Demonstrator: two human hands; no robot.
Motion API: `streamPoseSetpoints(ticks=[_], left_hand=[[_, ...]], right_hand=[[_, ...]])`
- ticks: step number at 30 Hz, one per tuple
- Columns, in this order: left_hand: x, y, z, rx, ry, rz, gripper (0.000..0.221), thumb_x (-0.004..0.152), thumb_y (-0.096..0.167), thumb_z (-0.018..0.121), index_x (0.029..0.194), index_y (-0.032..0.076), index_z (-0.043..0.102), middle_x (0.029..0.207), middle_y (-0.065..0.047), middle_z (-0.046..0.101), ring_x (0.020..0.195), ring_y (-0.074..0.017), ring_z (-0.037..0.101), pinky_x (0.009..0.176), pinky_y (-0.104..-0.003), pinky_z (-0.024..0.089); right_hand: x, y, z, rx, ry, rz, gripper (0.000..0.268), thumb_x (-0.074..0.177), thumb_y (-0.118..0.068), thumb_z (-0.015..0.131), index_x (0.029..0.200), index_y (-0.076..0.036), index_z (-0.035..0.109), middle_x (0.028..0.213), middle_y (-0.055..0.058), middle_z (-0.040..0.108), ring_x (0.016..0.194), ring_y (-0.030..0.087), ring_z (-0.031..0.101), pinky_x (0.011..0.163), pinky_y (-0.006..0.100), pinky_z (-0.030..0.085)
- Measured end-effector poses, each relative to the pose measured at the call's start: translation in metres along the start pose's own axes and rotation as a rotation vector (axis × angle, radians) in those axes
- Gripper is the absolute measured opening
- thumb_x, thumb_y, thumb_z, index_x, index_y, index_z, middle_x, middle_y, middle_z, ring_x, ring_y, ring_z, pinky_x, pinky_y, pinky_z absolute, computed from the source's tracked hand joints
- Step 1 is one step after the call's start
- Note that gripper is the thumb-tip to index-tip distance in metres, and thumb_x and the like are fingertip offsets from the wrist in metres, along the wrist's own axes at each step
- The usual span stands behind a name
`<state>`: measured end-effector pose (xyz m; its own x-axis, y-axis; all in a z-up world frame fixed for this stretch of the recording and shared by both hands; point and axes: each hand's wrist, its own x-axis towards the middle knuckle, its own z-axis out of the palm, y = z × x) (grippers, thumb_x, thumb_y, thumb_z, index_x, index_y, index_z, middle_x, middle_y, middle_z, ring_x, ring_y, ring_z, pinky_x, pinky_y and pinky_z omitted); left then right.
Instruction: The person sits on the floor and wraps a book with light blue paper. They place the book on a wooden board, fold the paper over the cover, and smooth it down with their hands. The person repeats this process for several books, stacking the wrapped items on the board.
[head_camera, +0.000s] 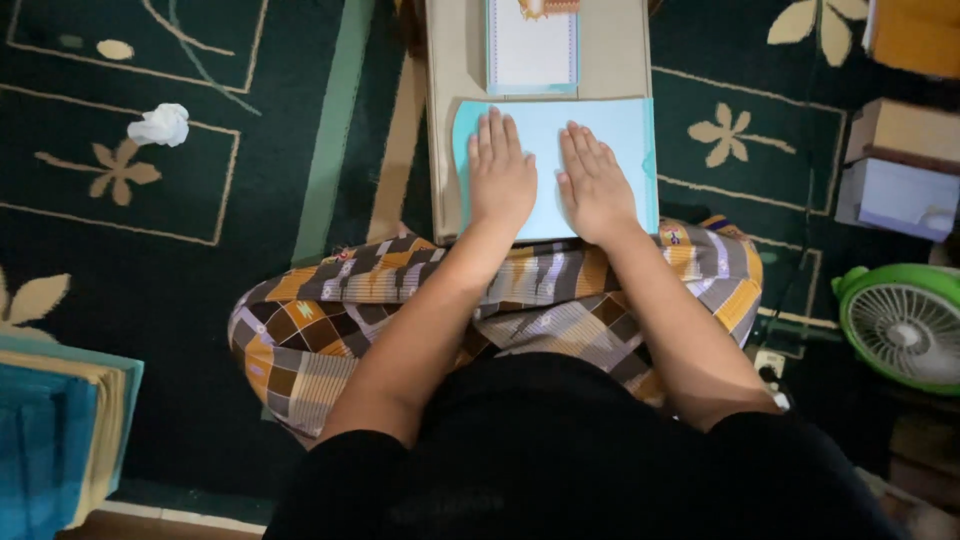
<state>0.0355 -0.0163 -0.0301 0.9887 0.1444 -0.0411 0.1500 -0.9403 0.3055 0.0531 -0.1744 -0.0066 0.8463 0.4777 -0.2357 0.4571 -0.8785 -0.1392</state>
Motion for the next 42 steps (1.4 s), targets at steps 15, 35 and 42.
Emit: streamPoseSetpoints(ticks=[15, 35, 42], left_hand=[[-0.008, -0.011, -0.009, -0.049, 0.015, 0.008, 0.077, 0.102, 0.040, 0.040, 0.164, 0.001, 0.018, 0.172, -0.022, 0.007, 0.161, -0.0363, 0.002, 0.131, -0.051, -0.001], [-0.003, -0.015, 0.006, -0.069, 0.227, -0.002, 0.088, 0.090, 0.043, 0.052, 0.160, -0.004, 0.027, 0.168, -0.029, 0.017, 0.158, -0.0436, 0.011, 0.129, -0.056, 0.007], [-0.008, -0.011, -0.017, -0.052, -0.022, -0.021, 0.081, 0.101, 0.041, 0.039, 0.163, -0.005, 0.011, 0.172, -0.024, 0.003, 0.159, -0.0424, -0.004, 0.130, -0.053, -0.002]], right_hand=[[0.003, -0.011, -0.006, -0.067, -0.075, 0.025, 0.066, 0.111, -0.042, 0.012, 0.167, -0.008, 0.009, 0.175, 0.012, 0.005, 0.162, 0.025, 0.005, 0.132, 0.041, 0.004], [-0.017, 0.029, 0.000, 0.007, 0.103, 0.330, 0.078, 0.109, -0.050, 0.018, 0.165, 0.004, 0.012, 0.172, 0.023, 0.006, 0.161, 0.035, 0.003, 0.131, 0.047, 0.005], [0.026, 0.028, 0.027, 0.065, 0.252, 0.024, 0.065, 0.108, -0.025, 0.041, 0.160, 0.011, 0.025, 0.166, 0.032, 0.024, 0.156, 0.042, 0.022, 0.129, 0.048, 0.013]])
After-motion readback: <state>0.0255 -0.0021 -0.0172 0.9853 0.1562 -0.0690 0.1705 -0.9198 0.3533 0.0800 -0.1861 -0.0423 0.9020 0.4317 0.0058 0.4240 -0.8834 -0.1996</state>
